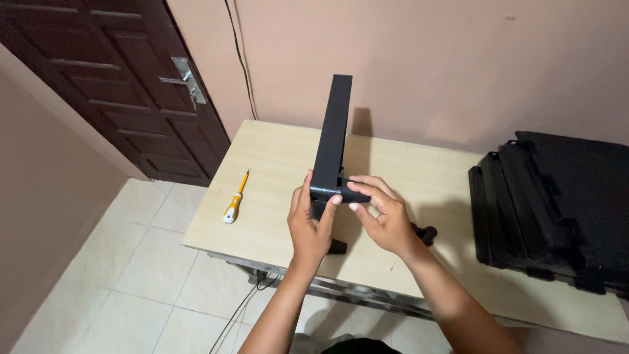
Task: The person assembles a black plastic tray by attaching four feet to its underside using a screwdriver. They position the tray, insert each foot into its slot, and tighten them in place.
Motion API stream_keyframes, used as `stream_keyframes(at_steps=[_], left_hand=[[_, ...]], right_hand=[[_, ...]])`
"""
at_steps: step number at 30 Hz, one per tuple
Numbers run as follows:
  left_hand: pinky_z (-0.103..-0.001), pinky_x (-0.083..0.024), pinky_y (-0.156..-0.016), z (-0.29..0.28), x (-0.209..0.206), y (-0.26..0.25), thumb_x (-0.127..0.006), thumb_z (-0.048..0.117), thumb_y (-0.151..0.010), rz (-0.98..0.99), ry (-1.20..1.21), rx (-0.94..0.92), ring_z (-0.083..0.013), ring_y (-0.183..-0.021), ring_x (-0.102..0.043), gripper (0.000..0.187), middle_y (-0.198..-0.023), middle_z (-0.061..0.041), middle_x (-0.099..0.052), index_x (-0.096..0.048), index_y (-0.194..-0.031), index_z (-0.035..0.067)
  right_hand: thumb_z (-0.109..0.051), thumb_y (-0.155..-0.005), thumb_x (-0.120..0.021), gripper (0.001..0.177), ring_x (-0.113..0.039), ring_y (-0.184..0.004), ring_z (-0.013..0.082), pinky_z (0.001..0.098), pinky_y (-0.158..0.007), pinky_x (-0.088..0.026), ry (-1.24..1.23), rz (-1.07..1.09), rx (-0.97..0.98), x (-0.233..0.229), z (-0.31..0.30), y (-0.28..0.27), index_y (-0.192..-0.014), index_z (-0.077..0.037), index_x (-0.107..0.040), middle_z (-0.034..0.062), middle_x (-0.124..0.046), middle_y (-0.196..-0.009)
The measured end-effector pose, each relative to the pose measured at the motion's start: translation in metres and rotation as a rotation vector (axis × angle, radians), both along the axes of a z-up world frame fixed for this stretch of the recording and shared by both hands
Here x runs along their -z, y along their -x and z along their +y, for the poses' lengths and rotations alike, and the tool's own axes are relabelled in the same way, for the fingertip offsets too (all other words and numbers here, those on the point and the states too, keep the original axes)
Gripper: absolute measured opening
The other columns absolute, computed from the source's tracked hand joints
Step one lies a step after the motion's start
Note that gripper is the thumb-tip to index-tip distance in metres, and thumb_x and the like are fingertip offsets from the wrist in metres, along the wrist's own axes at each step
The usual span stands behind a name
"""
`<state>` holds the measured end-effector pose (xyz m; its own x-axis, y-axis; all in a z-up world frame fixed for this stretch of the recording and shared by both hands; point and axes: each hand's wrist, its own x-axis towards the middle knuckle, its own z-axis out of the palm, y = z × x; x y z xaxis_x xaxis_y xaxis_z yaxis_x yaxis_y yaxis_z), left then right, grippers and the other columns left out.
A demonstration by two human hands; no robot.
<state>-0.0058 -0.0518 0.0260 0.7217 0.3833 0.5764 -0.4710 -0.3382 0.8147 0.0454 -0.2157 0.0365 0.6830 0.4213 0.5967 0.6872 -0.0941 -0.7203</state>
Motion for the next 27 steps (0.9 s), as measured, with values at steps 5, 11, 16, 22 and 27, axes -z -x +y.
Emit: stream_keyframes(at_steps=[5, 11, 16, 22, 27], left_hand=[[-0.03, -0.055, -0.09, 0.001, -0.001, 0.002, -0.076, 0.016, -0.094, 0.01, 0.023, 0.005, -0.0196, -0.104, -0.068, 0.063, -0.117, -0.013, -0.067, -0.051, -0.149, 0.001], [-0.03, -0.055, -0.09, 0.005, 0.002, -0.002, -0.077, 0.015, -0.093, -0.01, 0.013, 0.026, -0.0197, -0.103, -0.069, 0.064, -0.115, -0.013, -0.067, -0.051, -0.149, 0.001], [-0.031, -0.055, -0.092, 0.012, -0.002, 0.0, -0.079, 0.015, -0.092, -0.012, -0.041, 0.058, -0.022, -0.105, -0.069, 0.065, -0.115, -0.013, -0.068, -0.051, -0.149, 0.0], [-0.043, -0.047, -0.106, 0.031, -0.014, 0.003, -0.083, 0.021, -0.085, -0.133, -0.276, 0.084, -0.0374, -0.126, -0.056, 0.074, -0.135, -0.023, -0.052, -0.046, -0.145, -0.003], [-0.054, -0.033, -0.121, 0.06, -0.028, -0.014, -0.083, 0.028, -0.083, -0.195, -0.59, 0.136, -0.0453, -0.145, -0.041, 0.08, -0.151, -0.026, -0.047, -0.044, -0.147, -0.002]], right_hand=[[0.007, -0.094, -0.066, 0.037, -0.062, -0.128, 0.0239, 0.0341, -0.108, -0.053, -0.053, 0.017, -0.062, 0.001, 0.002, 0.0, -0.131, 0.002, -0.063, 0.0163, -0.058, -0.141], [0.008, -0.095, -0.063, 0.037, -0.059, -0.131, 0.0229, 0.0342, -0.109, -0.054, -0.163, 0.102, -0.056, 0.007, 0.01, 0.007, -0.132, 0.003, -0.061, 0.0167, -0.055, -0.143], [0.004, -0.09, -0.071, 0.038, -0.064, -0.122, 0.0204, 0.0329, -0.089, -0.053, 0.067, -0.051, 0.074, -0.017, 0.009, 0.006, -0.127, 0.002, -0.063, 0.0153, -0.064, -0.133], [-0.008, -0.079, -0.076, 0.052, -0.068, -0.075, 0.0272, 0.0378, -0.065, -0.056, 0.364, -0.034, 0.266, -0.038, 0.017, 0.011, -0.128, -0.001, -0.06, 0.0134, -0.068, -0.11], [-0.007, -0.067, -0.077, 0.043, -0.069, -0.08, 0.0359, 0.0456, -0.069, -0.057, 0.499, -0.349, 0.434, -0.036, 0.035, 0.001, -0.108, -0.004, -0.064, 0.0139, -0.069, -0.093]])
